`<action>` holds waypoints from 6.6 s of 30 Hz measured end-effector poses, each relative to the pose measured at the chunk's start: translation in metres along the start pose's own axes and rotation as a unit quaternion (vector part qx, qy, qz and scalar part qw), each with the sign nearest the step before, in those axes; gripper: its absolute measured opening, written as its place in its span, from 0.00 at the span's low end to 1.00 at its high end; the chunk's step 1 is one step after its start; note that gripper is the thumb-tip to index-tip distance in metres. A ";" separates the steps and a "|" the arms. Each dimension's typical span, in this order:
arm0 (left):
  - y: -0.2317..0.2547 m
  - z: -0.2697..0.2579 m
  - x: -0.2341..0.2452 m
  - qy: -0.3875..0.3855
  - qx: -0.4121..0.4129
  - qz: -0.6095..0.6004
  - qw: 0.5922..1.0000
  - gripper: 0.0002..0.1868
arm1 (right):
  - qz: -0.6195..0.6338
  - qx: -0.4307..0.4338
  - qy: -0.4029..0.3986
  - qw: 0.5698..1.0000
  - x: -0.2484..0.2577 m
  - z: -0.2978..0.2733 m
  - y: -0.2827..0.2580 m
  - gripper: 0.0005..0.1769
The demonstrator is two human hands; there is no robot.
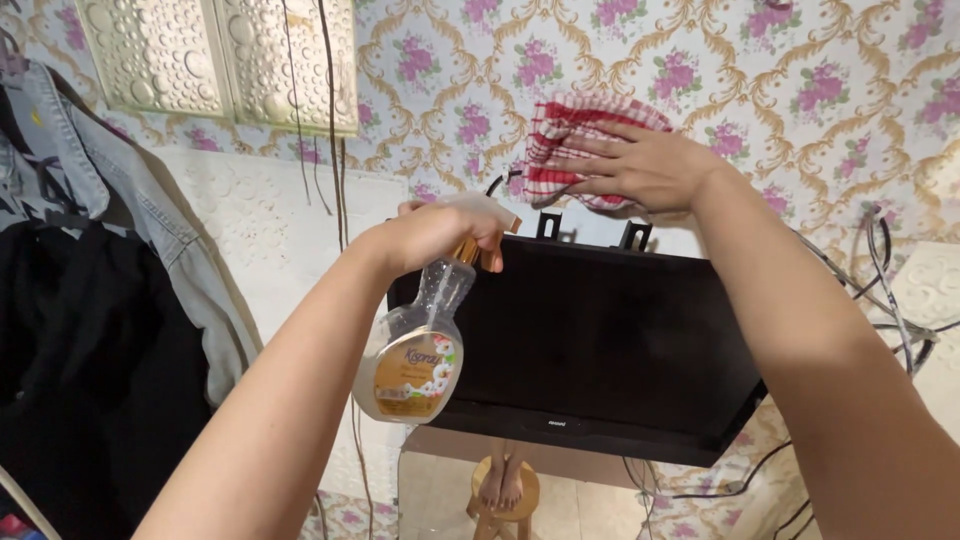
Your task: Cleaning a television screen using a spray bottle and a cloth.
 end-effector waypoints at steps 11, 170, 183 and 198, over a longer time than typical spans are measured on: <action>0.002 0.000 0.001 0.005 -0.005 0.005 1.000 0.18 | -0.099 0.253 -0.018 0.962 0.003 0.076 -0.032 0.27; -0.006 0.004 -0.005 0.008 -0.016 -0.093 0.996 0.22 | 0.231 -0.173 0.279 0.916 0.081 0.076 -0.034 0.29; -0.007 0.003 0.001 -0.017 -0.029 -0.022 0.999 0.17 | 0.101 0.184 0.072 0.975 0.010 0.121 -0.040 0.30; -0.007 -0.005 0.002 -0.015 -0.016 -0.013 1.000 0.18 | 0.034 0.178 0.016 0.983 -0.011 -0.009 0.011 0.42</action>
Point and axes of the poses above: each hand's wrist, its own z-axis towards the middle knuckle, its own x-axis out of the back of the hand, y = z × x, the point moved 4 cm from there along z, towards the middle knuckle, and after that the axes turned 6 degrees about z, right-handed, at the moved point
